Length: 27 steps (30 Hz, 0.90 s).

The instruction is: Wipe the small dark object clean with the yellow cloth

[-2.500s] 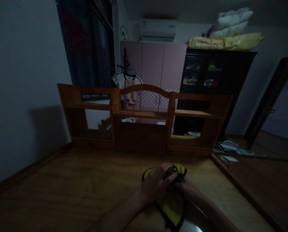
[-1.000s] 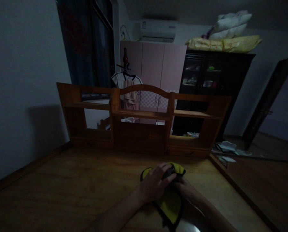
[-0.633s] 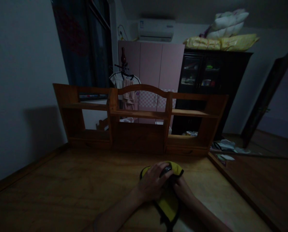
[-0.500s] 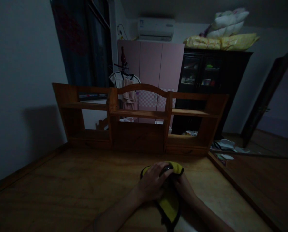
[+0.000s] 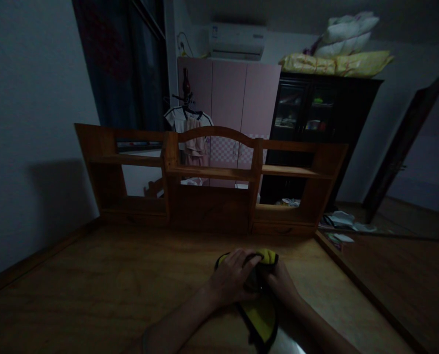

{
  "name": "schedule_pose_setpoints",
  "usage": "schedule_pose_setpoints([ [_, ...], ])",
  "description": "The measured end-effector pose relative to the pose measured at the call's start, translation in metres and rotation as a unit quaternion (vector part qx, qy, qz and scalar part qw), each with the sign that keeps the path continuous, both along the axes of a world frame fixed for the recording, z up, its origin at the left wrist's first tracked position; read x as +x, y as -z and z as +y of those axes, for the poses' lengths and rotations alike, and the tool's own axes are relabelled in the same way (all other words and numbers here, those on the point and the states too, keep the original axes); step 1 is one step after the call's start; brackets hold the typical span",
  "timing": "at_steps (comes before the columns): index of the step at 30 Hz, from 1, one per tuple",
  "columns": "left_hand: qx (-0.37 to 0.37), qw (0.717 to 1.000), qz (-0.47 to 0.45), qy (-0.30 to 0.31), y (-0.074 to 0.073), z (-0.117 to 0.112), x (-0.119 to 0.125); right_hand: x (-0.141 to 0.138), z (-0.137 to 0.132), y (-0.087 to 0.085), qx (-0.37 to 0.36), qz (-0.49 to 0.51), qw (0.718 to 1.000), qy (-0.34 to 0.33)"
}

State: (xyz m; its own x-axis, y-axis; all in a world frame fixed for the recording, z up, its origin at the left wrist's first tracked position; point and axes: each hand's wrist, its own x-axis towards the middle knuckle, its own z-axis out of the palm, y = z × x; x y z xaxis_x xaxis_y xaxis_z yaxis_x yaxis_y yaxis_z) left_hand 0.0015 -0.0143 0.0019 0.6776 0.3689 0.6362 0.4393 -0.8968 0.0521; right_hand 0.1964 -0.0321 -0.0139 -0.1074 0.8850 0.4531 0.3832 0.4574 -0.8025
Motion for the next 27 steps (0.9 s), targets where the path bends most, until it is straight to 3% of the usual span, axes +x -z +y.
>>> schedule_pose_setpoints([
  [6,-0.002,1.000,-0.006,-0.010,0.002,0.002,0.000,0.005,0.004,0.006,-0.025,-0.014,1.000,-0.002],
  [13,0.000,1.000,-0.008,-0.010,0.004,0.007,0.000,0.008,0.004,0.013,-0.002,-0.055,0.998,-0.007],
  [18,-0.005,1.000,0.003,0.005,0.006,0.007,0.000,0.004,-0.001,0.006,-0.089,-0.036,0.995,-0.010],
  [27,0.016,0.999,0.046,0.014,0.001,0.005,0.001,0.005,-0.003,-0.013,-0.045,0.036,0.998,-0.014],
])
